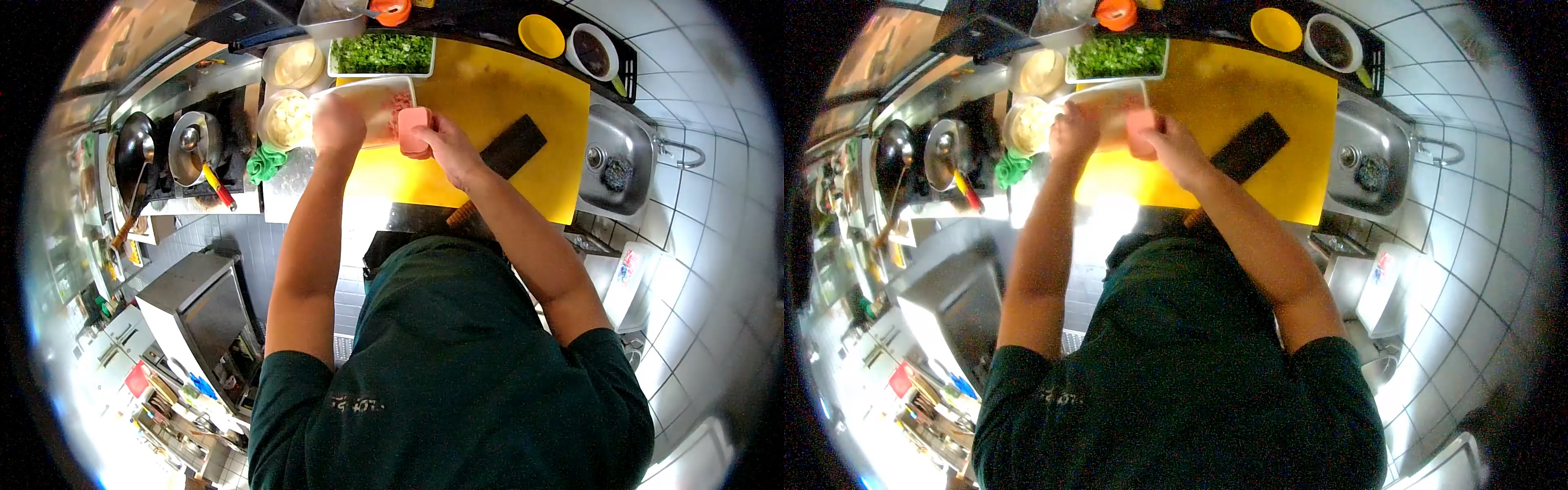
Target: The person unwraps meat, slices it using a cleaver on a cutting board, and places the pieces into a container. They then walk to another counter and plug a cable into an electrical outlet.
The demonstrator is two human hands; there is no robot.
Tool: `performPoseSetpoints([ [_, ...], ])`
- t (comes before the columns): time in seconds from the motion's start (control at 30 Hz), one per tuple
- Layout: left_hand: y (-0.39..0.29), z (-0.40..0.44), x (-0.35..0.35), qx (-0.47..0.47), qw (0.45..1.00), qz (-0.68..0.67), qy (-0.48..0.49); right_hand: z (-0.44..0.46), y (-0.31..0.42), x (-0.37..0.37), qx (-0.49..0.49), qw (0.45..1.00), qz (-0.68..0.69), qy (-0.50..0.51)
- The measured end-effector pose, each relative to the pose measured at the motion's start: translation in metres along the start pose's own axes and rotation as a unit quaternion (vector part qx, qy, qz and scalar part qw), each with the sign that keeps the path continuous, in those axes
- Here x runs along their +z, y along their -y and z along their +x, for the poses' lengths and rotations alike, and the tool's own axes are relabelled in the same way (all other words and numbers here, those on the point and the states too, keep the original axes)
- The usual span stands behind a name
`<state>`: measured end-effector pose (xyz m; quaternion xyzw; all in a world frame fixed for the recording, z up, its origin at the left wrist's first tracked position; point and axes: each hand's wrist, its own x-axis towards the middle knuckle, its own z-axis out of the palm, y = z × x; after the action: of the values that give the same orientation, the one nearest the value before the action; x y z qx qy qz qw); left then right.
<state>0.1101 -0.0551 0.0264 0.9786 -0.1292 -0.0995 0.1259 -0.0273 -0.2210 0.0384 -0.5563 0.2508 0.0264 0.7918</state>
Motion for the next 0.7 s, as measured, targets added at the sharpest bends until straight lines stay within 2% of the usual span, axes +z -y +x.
performPoseSetpoints([
  [0.1, 0.018, -0.001, 0.005, -0.001, 1.0, 0.02, -0.009, -0.009, 0.028, 0.016, -0.002, 1.0, -0.025, 0.007],
  [0.17, 0.013, -0.008, -0.002, -0.006, 0.999, 0.044, -0.005, 0.003, 0.016, 0.023, -0.034, 0.996, -0.073, -0.025],
  [0.2, 0.024, -0.007, 0.008, 0.034, 0.998, 0.05, -0.03, 0.008, 0.01, 0.025, -0.05, 0.993, -0.098, -0.041],
  [0.3, 0.011, -0.025, -0.028, 0.069, 0.989, 0.12, -0.051, 0.005, 0.044, 0.053, -0.058, 0.981, -0.169, -0.071],
  [0.4, 0.031, -0.039, -0.034, 0.076, 0.984, 0.103, -0.12, 0.028, 0.038, 0.075, -0.072, 0.969, -0.215, -0.101],
  [0.5, 0.049, -0.051, -0.031, 0.075, 0.98, 0.068, -0.171, 0.073, -0.01, 0.09, -0.057, 0.954, -0.242, -0.166],
  [0.6, 0.062, -0.059, -0.03, 0.062, 0.984, 0.052, -0.159, 0.086, -0.013, 0.095, -0.037, 0.901, -0.419, -0.104],
  [0.7, 0.07, -0.066, -0.028, 0.073, 0.983, 0.024, -0.164, 0.091, -0.033, 0.092, -0.097, 0.869, -0.472, -0.111],
])
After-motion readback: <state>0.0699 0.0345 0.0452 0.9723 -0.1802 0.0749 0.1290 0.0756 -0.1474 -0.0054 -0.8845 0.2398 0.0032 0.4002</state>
